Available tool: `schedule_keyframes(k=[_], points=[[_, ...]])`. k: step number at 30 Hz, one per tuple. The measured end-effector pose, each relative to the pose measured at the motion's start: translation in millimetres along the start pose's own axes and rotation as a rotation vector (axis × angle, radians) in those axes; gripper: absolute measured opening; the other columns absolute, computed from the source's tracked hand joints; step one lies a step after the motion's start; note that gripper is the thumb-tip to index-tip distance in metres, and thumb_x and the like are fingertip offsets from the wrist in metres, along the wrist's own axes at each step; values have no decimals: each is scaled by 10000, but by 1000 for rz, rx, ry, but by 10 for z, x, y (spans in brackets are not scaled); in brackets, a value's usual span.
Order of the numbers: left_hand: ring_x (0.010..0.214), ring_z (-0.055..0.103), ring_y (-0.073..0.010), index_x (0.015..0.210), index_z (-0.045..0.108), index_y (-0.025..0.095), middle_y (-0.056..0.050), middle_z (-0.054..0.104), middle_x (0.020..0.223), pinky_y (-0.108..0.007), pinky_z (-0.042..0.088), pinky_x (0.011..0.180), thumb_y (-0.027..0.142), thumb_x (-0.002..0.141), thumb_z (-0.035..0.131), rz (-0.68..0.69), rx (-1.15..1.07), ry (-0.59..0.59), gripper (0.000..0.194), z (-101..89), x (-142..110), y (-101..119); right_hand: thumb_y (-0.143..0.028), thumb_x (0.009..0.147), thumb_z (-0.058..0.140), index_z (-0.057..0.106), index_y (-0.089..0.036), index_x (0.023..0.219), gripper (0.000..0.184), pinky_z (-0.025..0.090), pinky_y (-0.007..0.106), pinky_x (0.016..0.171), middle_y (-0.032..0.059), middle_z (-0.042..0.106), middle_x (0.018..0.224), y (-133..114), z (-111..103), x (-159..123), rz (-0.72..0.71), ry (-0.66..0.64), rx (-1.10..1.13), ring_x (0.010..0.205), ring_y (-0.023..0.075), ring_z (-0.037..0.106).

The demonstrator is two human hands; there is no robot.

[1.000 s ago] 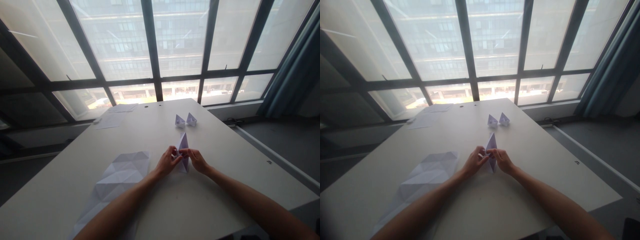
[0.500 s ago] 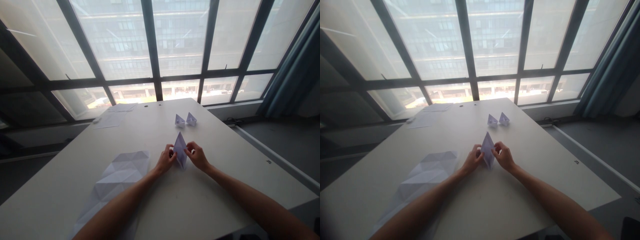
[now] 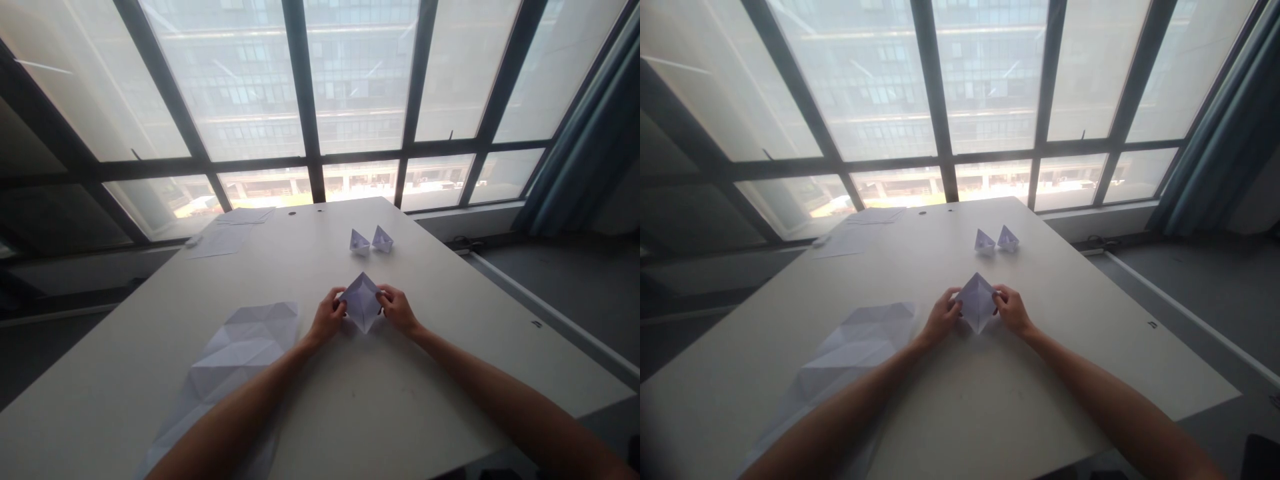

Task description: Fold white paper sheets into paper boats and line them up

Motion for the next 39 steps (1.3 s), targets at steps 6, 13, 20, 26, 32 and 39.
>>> schedule_keyframes(k=[6,13,20,26,32,39], points=[[747,599,-147,1036,650,153,-34,638,854,-280,539,679,289,834,541,-25,-233,33,268,-88,18,-9,-254,757,531,711,-136,980,310,427,234,453,47,654,795,-44,-77,11,50,49,170,584,136,567],[772,639,-164,1003,663,115,-49,654,845,-346,565,764,369,868,567,-54,-398,48,303,-83,21,-85,-276,815,501,746,-127,968,326,460,267,541,94,662,888,-94,-81,-29,10,1,332,699,155,543],[755,673,-173,1014,623,137,-47,669,911,-333,599,703,400,759,745,-66,-299,54,387,-71,10,-34,-378,793,656,733,-133,962,307,472,279,523,72,689,853,-121,-66,-22,-10,27,171,597,127,542],[753,681,-181,1043,583,149,-64,665,973,-351,612,683,394,706,788,-77,-300,68,465,-68,10,-46,-368,715,731,568,-152,1252,601,548,312,537,66,701,883,-93,-25,-37,52,3,188,609,151,613],[738,683,-177,1024,586,147,-60,658,981,-340,612,665,395,694,791,-70,-269,68,461,-59,5,-22,-369,670,773,537,-132,1248,668,576,320,549,16,690,720,-73,-18,-37,113,9,196,556,147,618],[721,670,-147,987,599,144,-76,635,1096,-260,580,616,369,729,754,-42,-171,45,376,-29,-11,7,-327,675,771,591,-133,1165,557,587,290,546,35,695,780,-19,-4,-51,167,14,178,596,144,639]])
Point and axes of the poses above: each hand's wrist, its own x-axis towards the middle knuckle, its own z-axis out of the palm, y = z × x, the point moved 6 cm from there along x, towards the middle knuckle
